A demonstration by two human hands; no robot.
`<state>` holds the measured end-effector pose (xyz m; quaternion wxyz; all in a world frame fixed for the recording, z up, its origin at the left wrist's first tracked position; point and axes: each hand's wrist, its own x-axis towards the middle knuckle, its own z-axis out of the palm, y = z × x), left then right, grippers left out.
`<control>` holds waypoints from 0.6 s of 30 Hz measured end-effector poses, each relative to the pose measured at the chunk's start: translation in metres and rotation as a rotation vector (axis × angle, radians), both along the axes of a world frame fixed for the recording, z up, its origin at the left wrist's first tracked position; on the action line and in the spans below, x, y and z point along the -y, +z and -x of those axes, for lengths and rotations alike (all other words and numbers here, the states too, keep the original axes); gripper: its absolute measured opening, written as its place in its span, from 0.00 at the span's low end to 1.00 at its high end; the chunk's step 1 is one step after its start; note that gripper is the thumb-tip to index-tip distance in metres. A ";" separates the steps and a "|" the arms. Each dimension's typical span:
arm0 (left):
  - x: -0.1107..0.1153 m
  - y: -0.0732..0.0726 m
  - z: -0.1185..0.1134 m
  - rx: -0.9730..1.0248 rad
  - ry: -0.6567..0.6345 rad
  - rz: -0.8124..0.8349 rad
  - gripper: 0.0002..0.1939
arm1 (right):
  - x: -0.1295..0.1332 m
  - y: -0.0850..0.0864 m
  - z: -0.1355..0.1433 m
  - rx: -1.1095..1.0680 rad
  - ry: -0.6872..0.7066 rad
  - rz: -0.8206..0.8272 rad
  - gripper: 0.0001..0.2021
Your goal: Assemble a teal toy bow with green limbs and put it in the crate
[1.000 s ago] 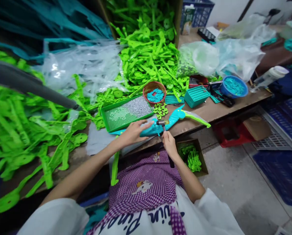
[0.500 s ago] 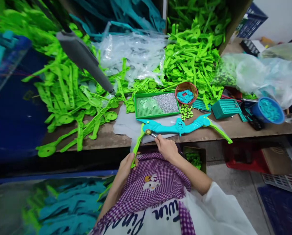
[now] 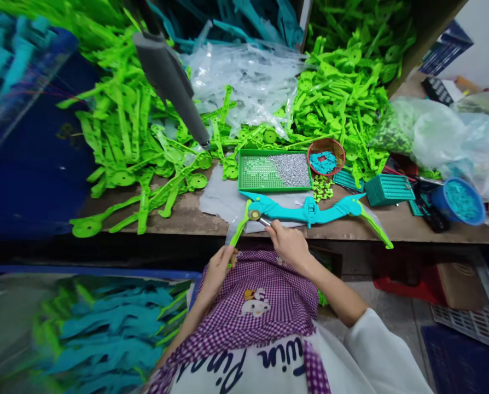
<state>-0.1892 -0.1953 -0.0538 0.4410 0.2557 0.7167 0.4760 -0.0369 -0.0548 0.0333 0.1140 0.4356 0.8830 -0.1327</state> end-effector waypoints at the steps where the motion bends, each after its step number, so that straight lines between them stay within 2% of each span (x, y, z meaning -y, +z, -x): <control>1: 0.000 0.000 0.000 0.010 0.009 -0.010 0.24 | 0.003 0.001 0.002 -0.003 0.020 0.000 0.21; 9: -0.001 -0.001 -0.003 0.079 0.055 -0.053 0.24 | 0.018 -0.001 0.018 0.073 0.109 0.044 0.22; 13: -0.005 0.002 -0.002 0.138 0.103 -0.065 0.26 | 0.017 -0.006 0.020 0.116 0.099 0.082 0.22; 15: -0.008 0.004 0.000 0.186 0.114 -0.057 0.27 | 0.013 -0.004 0.018 0.045 0.058 0.141 0.20; 18: -0.010 0.007 0.006 0.299 0.139 -0.040 0.29 | 0.005 0.008 0.014 -0.209 -0.050 0.222 0.17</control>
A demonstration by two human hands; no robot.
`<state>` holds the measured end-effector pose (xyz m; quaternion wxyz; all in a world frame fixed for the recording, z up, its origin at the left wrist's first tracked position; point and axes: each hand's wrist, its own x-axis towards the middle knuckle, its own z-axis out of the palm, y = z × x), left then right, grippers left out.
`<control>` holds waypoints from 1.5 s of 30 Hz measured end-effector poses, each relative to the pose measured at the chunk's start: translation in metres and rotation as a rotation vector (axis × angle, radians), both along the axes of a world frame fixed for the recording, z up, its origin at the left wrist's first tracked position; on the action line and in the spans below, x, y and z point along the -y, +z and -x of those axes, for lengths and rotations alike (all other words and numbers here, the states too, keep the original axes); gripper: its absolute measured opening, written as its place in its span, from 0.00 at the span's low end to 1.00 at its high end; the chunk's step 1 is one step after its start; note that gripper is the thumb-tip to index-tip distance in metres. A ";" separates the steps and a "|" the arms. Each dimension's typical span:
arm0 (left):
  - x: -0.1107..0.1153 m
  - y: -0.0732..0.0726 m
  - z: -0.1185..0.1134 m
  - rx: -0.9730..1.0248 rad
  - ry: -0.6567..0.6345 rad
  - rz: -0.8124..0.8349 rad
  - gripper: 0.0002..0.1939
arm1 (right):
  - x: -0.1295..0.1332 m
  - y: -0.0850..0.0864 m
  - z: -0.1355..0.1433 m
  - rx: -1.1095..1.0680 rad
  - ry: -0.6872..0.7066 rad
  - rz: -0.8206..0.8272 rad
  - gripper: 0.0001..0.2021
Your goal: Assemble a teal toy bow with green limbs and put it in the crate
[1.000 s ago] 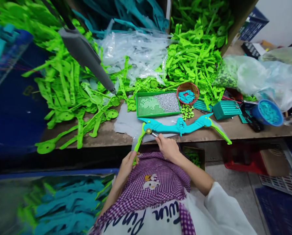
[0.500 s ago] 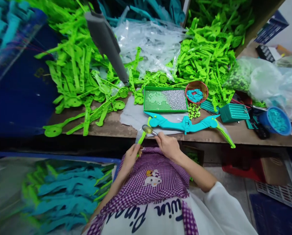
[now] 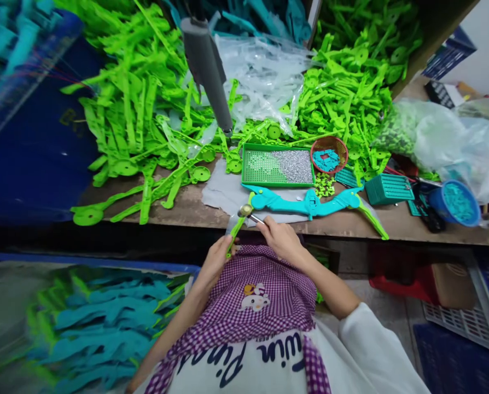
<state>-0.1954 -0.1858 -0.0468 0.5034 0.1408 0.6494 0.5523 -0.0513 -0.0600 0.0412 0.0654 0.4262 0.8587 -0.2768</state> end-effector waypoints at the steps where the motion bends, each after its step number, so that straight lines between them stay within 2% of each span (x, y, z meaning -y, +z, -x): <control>1: 0.001 0.001 0.002 0.039 0.017 -0.001 0.30 | -0.002 0.006 0.001 -0.112 -0.055 0.009 0.17; 4: 0.013 0.003 0.004 0.091 0.010 0.014 0.31 | -0.007 0.028 0.013 -0.468 -0.202 0.016 0.17; 7: 0.029 0.003 0.006 0.045 -0.109 0.096 0.33 | -0.012 0.054 0.040 -0.719 -0.268 0.023 0.17; 10: 0.035 0.002 0.013 -0.041 -0.095 0.139 0.32 | -0.018 0.077 0.064 -0.831 -0.216 0.054 0.17; 12: 0.030 -0.001 0.021 -0.068 -0.020 0.135 0.29 | -0.021 0.081 0.069 -0.836 -0.153 0.074 0.18; 13: 0.026 -0.002 0.024 -0.067 0.018 0.139 0.28 | -0.022 0.078 0.066 -0.813 -0.128 0.080 0.18; 15: 0.018 -0.003 0.026 -0.058 0.085 0.147 0.27 | -0.018 0.061 0.055 -0.706 -0.110 0.087 0.18; 17: 0.013 -0.004 0.024 -0.054 0.119 0.142 0.26 | -0.009 0.033 0.038 -0.528 -0.126 0.084 0.18; 20: 0.012 -0.004 0.018 -0.055 0.101 0.108 0.24 | 0.009 -0.008 0.016 -0.224 -0.110 0.054 0.19; 22: 0.013 -0.005 0.017 -0.056 0.086 0.099 0.23 | 0.019 -0.025 0.010 -0.059 -0.052 0.013 0.21; 25: 0.013 -0.009 0.020 -0.054 0.099 0.103 0.21 | 0.026 -0.027 0.011 0.064 0.030 -0.057 0.22; 29: 0.011 -0.012 0.025 -0.065 0.105 0.097 0.19 | 0.031 -0.017 0.016 -0.007 0.098 -0.142 0.23; 32: 0.010 -0.007 0.025 -0.065 0.101 0.101 0.18 | 0.032 -0.018 0.017 0.054 0.166 -0.123 0.21; 34: 0.012 0.002 0.024 -0.059 0.101 0.109 0.18 | 0.028 -0.019 0.012 0.101 0.148 -0.094 0.21; 36: 0.014 0.018 0.025 0.016 0.104 0.111 0.18 | 0.020 -0.016 -0.003 0.061 0.076 -0.087 0.20; 40: 0.013 0.065 0.039 0.363 0.111 0.102 0.15 | -0.001 -0.005 -0.057 0.007 -0.008 -0.177 0.19; 43: 0.002 0.098 0.054 0.563 0.135 0.009 0.16 | -0.017 -0.008 -0.095 0.147 -0.004 -0.306 0.20; 45: -0.009 0.115 0.061 0.656 0.186 -0.073 0.18 | -0.028 -0.014 -0.109 0.224 0.011 -0.366 0.20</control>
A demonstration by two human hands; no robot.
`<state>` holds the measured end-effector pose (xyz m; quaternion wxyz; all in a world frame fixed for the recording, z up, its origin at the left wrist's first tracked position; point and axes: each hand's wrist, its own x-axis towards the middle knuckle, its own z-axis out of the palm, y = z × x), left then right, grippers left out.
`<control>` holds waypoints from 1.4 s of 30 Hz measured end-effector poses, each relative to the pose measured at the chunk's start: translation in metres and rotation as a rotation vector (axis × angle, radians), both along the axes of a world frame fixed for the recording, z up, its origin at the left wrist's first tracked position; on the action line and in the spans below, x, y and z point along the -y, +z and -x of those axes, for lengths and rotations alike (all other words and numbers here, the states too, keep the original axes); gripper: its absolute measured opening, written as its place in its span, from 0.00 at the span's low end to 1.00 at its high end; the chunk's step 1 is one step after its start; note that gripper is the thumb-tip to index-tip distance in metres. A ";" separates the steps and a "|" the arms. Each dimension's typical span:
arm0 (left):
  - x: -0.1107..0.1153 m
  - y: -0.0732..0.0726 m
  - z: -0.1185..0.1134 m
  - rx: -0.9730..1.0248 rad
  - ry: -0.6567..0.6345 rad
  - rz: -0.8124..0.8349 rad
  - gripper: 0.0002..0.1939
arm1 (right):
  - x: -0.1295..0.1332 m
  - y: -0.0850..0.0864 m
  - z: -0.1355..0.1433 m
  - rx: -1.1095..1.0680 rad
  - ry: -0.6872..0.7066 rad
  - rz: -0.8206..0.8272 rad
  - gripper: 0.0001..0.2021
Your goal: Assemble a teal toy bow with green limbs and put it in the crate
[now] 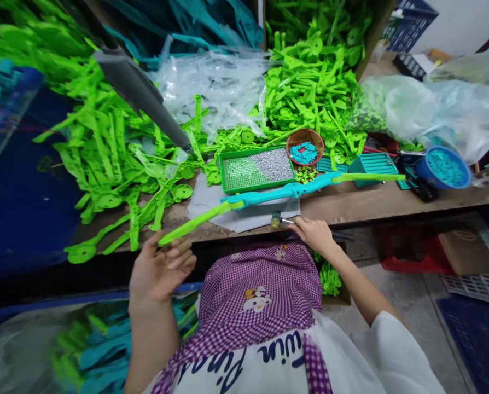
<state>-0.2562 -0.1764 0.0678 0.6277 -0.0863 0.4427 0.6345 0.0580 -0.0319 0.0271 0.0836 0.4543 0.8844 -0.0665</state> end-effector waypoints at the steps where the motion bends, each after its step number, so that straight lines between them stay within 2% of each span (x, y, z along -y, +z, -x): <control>1: -0.006 0.006 0.002 0.032 0.042 -0.029 0.19 | -0.006 -0.003 -0.004 0.023 0.005 -0.026 0.21; 4: -0.019 0.017 0.005 0.079 0.145 -0.103 0.19 | -0.029 -0.012 -0.011 0.048 0.015 -0.104 0.22; 8: -0.029 0.024 0.004 0.081 0.180 -0.126 0.20 | -0.053 -0.023 -0.018 0.035 0.052 -0.153 0.22; 11: -0.030 0.025 0.003 0.079 0.182 -0.110 0.21 | -0.054 -0.028 -0.024 -0.010 0.064 -0.202 0.21; 13: -0.030 0.023 0.003 0.063 0.175 -0.115 0.21 | -0.044 -0.024 -0.021 -0.083 0.052 -0.266 0.20; 15: -0.029 0.021 0.003 0.041 0.167 -0.108 0.21 | -0.031 -0.012 -0.009 -0.196 0.056 -0.333 0.18; 17: -0.028 0.020 0.002 0.036 0.160 -0.083 0.22 | -0.022 0.001 0.017 -0.312 0.117 -0.371 0.19; 19: -0.024 0.020 0.001 0.038 0.154 -0.058 0.22 | -0.023 0.010 0.052 -0.346 0.237 -0.341 0.23; 21: -0.018 0.018 0.001 0.012 0.131 -0.045 0.22 | -0.037 0.013 0.083 -0.306 0.313 -0.283 0.23; 23: -0.009 0.009 0.002 -0.092 0.112 -0.037 0.23 | -0.056 0.012 0.102 -0.220 0.365 -0.188 0.17; 26: -0.002 -0.018 0.001 -0.441 0.158 -0.026 0.25 | -0.076 0.017 0.103 -0.198 0.405 -0.151 0.14; 28: -0.009 -0.038 -0.004 -0.729 0.227 -0.026 0.23 | -0.081 0.029 0.093 -0.256 0.433 -0.178 0.14; 30: -0.028 -0.048 -0.012 -0.944 0.240 -0.064 0.28 | -0.082 0.044 0.083 -0.311 0.477 -0.173 0.15; 31: -0.040 -0.047 -0.016 -1.009 0.202 -0.106 0.30 | -0.082 0.052 0.079 -0.332 0.503 -0.155 0.15; 33: -0.066 -0.038 -0.022 -1.097 0.045 -0.211 0.33 | -0.082 0.063 0.076 -0.360 0.546 -0.112 0.16; 36: -0.097 -0.016 -0.026 -1.205 -0.205 -0.268 0.26 | -0.086 0.070 0.074 -0.381 0.552 -0.089 0.16; 39: -0.108 -0.007 -0.026 -1.268 -0.261 -0.242 0.22 | -0.091 0.070 0.074 -0.405 0.530 -0.088 0.17; 42: -0.106 -0.013 -0.028 -1.304 -0.281 -0.200 0.21 | -0.096 0.071 0.073 -0.410 0.539 -0.068 0.18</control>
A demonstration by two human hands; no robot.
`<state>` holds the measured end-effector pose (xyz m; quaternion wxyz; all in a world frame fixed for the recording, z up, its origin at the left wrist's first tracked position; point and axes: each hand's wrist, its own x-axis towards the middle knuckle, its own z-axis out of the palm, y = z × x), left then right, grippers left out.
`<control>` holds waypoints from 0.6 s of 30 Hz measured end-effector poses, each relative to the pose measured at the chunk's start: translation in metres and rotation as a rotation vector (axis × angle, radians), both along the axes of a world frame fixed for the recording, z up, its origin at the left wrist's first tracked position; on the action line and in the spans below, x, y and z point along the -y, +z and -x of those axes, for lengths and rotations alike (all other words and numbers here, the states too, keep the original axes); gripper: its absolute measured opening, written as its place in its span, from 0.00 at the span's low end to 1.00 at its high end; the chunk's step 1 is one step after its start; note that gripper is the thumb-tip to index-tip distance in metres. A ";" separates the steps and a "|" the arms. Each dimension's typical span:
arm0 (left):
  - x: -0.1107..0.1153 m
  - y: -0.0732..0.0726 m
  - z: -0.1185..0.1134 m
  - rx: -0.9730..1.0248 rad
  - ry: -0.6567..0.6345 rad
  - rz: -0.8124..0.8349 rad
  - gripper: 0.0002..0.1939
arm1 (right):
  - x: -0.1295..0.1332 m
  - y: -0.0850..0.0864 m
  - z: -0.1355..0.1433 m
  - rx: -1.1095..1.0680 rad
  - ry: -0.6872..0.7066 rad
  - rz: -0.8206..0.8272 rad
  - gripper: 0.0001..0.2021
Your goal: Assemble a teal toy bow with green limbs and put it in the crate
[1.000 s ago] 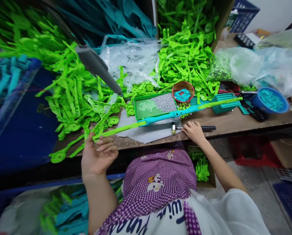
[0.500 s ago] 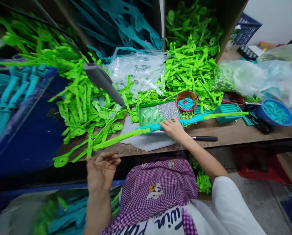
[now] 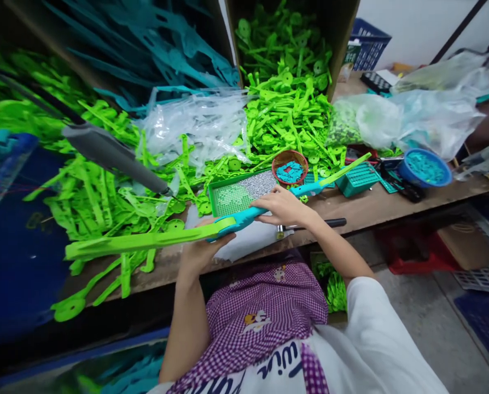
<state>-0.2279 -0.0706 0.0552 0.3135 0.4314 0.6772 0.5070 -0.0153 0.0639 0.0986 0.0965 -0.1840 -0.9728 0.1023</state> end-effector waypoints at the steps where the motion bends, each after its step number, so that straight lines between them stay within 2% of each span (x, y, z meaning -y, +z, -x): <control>1: 0.002 -0.003 -0.001 -0.008 0.009 0.011 0.21 | -0.002 0.002 0.000 0.008 0.006 0.004 0.18; 4: 0.007 -0.008 -0.006 -0.017 0.051 0.016 0.21 | -0.002 0.007 -0.003 0.017 0.024 0.024 0.19; 6: 0.008 -0.007 -0.009 -0.021 0.107 -0.004 0.20 | 0.007 0.006 -0.007 -0.057 -0.034 0.039 0.18; 7: 0.008 -0.006 -0.010 -0.018 0.134 -0.007 0.19 | 0.015 0.003 -0.008 -0.137 -0.109 0.057 0.18; 9: 0.009 -0.003 -0.011 -0.007 0.174 0.002 0.17 | 0.038 -0.011 -0.008 -0.378 -0.345 0.170 0.17; 11: 0.010 -0.003 -0.011 0.003 0.168 0.013 0.17 | 0.064 -0.031 -0.001 -0.679 -0.614 0.459 0.17; 13: 0.013 -0.006 -0.012 0.027 0.137 0.015 0.19 | 0.083 -0.051 0.012 -0.942 -0.790 0.908 0.20; 15: 0.017 -0.011 -0.012 0.064 0.093 0.030 0.20 | 0.091 -0.063 0.026 -1.128 -0.824 1.232 0.23; 18: 0.024 -0.021 -0.013 0.109 0.039 0.051 0.21 | 0.087 -0.066 0.042 -1.160 -0.775 1.438 0.25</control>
